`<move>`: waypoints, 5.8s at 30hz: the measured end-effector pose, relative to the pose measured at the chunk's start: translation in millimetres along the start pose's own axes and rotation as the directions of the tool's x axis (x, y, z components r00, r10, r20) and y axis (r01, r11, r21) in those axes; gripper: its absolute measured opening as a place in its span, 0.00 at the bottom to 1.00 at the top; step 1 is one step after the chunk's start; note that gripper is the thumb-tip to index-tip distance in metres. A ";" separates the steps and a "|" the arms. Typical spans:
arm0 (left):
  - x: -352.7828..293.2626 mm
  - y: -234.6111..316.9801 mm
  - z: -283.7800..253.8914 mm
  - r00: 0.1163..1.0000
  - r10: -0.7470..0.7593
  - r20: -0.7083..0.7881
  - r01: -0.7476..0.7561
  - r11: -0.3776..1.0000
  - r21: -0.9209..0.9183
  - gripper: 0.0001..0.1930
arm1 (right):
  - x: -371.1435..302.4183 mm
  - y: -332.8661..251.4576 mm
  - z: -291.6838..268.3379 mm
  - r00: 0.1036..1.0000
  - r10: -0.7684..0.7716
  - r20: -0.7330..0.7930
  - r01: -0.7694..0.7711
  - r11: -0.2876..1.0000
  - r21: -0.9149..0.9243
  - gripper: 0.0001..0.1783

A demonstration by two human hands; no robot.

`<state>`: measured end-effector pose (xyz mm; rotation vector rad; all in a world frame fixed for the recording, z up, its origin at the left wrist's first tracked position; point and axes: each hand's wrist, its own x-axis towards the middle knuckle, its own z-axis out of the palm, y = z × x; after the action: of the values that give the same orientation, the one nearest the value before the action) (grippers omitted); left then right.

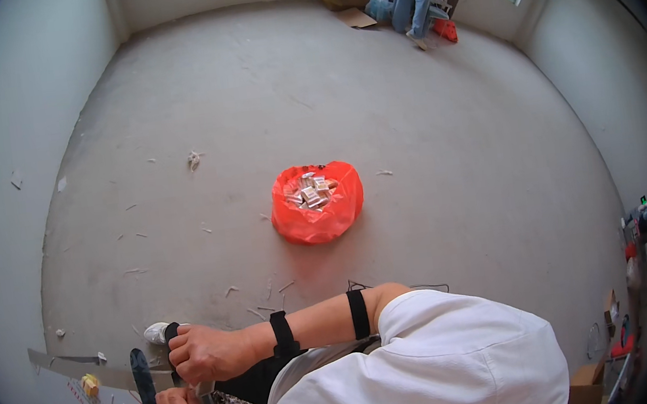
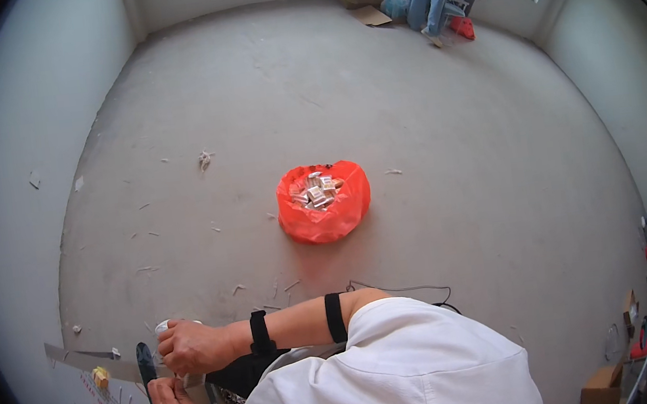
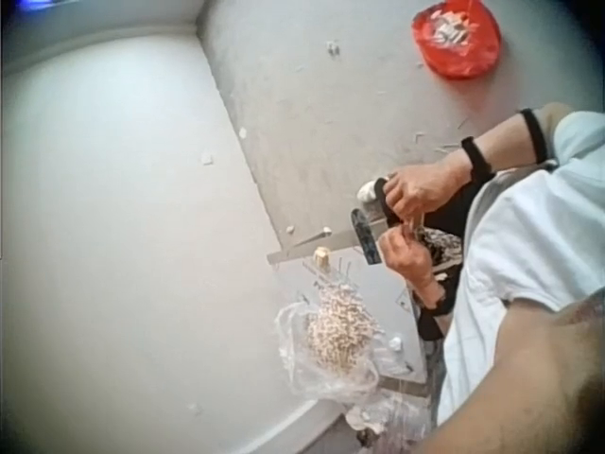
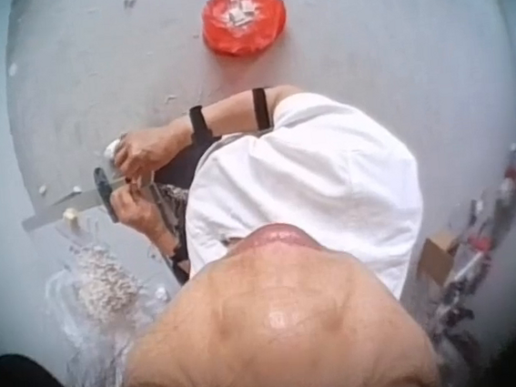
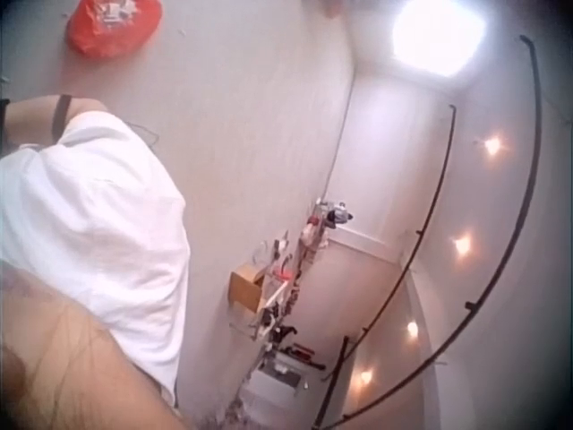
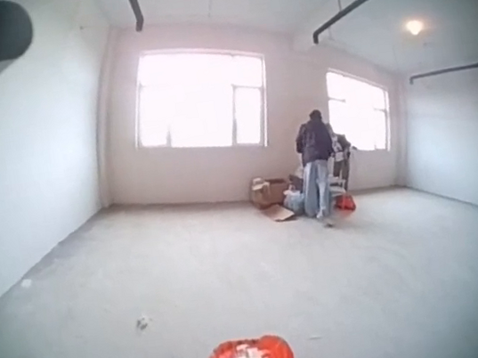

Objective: Aligning cotton swabs and preparing them for packaging using a metal guide and labels.

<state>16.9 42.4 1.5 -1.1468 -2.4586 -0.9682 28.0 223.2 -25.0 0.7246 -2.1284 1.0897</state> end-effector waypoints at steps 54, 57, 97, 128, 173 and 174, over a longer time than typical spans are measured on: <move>-32.5 -1.7 -23.2 0.830 -0.454 -0.323 0.332 0.868 -0.369 0.14 | 15.8 -5.5 82.8 0.814 0.213 0.541 -0.581 0.293 0.759 0.16; -31.7 -13.3 -16.6 0.852 -0.426 -0.304 0.317 0.883 -0.347 0.14 | 12.9 3.3 92.3 0.839 0.232 0.492 -0.541 0.261 0.800 0.16; -19.0 -58.6 7.2 0.709 -0.670 -0.221 0.373 0.621 -0.689 0.26 | 1.0 58.4 83.8 0.569 0.576 0.587 -0.712 -0.013 0.702 0.10; -12.5 -37.6 12.6 0.823 -0.509 -0.251 0.373 0.818 -0.438 0.22 | -4.9 48.1 79.8 0.897 0.400 0.188 -0.388 0.508 0.769 0.21; -59.3 -98.9 19.9 0.721 -0.693 -0.004 0.619 0.646 -0.446 0.12 | -249.4 218.1 -207.1 0.339 0.380 -0.861 -0.927 -0.020 -0.374 0.08; -59.5 -97.6 18.0 0.717 -0.697 -0.005 0.623 0.643 -0.445 0.12 | -248.2 215.9 -204.9 0.341 0.384 -0.858 -0.926 -0.019 -0.377 0.08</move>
<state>-17.1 -25.7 -85.6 -0.1413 -2.6171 -1.7791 94.5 550.7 -221.3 -1.3001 -2.0320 0.2468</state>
